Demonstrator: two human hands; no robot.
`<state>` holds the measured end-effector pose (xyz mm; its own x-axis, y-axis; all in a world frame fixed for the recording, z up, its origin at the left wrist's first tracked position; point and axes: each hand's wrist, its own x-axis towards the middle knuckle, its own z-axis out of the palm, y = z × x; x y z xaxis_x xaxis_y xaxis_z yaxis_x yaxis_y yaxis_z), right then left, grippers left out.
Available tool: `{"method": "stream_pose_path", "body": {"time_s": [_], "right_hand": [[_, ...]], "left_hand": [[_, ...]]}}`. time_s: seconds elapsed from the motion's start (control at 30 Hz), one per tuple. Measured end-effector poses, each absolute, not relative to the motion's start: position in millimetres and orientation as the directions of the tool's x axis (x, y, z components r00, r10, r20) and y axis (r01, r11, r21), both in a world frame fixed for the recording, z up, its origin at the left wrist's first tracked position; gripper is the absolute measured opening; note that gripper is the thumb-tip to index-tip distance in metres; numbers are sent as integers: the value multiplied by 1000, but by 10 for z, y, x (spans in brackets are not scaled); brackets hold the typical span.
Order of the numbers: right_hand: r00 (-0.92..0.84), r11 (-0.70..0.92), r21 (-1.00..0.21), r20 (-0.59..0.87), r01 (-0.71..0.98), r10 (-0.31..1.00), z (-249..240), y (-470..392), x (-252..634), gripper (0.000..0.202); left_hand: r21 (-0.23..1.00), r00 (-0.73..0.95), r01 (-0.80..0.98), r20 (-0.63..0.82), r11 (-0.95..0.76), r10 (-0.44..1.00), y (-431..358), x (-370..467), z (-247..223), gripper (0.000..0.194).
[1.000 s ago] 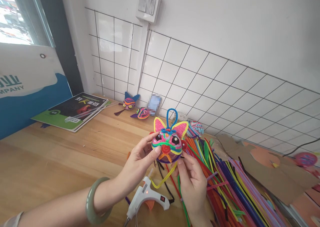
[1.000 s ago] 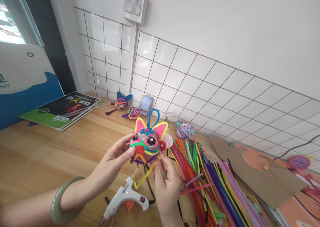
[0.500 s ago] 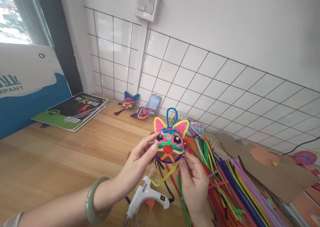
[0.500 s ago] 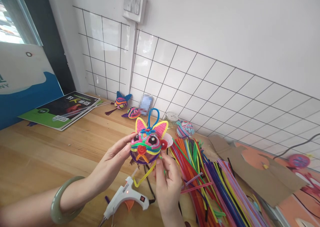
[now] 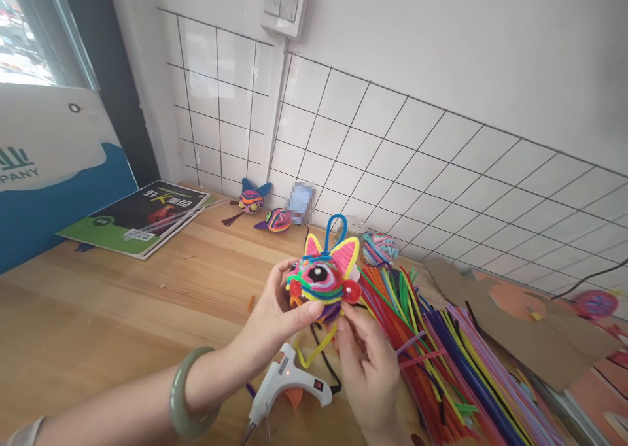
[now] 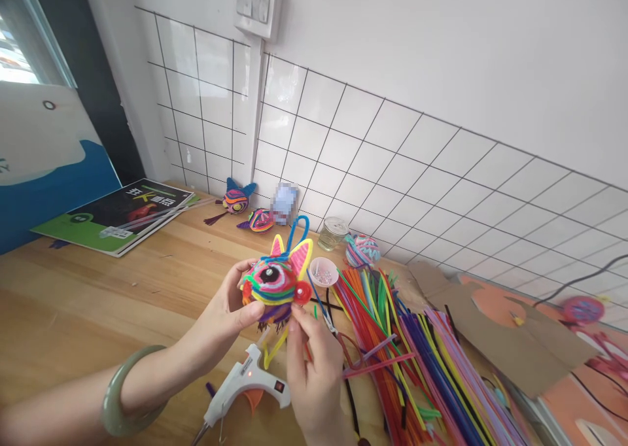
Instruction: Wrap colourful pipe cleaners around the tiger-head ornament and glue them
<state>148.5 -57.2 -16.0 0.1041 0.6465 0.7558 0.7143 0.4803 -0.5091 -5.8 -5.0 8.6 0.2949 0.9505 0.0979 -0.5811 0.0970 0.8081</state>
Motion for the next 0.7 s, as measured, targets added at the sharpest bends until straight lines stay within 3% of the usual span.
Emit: {"method": "stream_pose_path", "body": {"time_s": [0.13,0.27,0.47,0.7], "right_hand": [[-92,553,-312,806,772,584,-110,-600,1422,37],[-119,556,-287,805,780,582,-79,-618,1391,40],[-95,553,-352,776,755,623,-47,-628,1355,38],[14,473,-593,633,652,774,7,-644,1345,33]], "left_hand": [[815,305,-560,35,150,952,-58,-42,80,69],[834,289,-533,26,139,957,-61,-40,87,70],[863,248,-489,-6,131,969,-42,-42,64,64],[832,212,-541,-9,125,977,39,-68,43,56]]}}
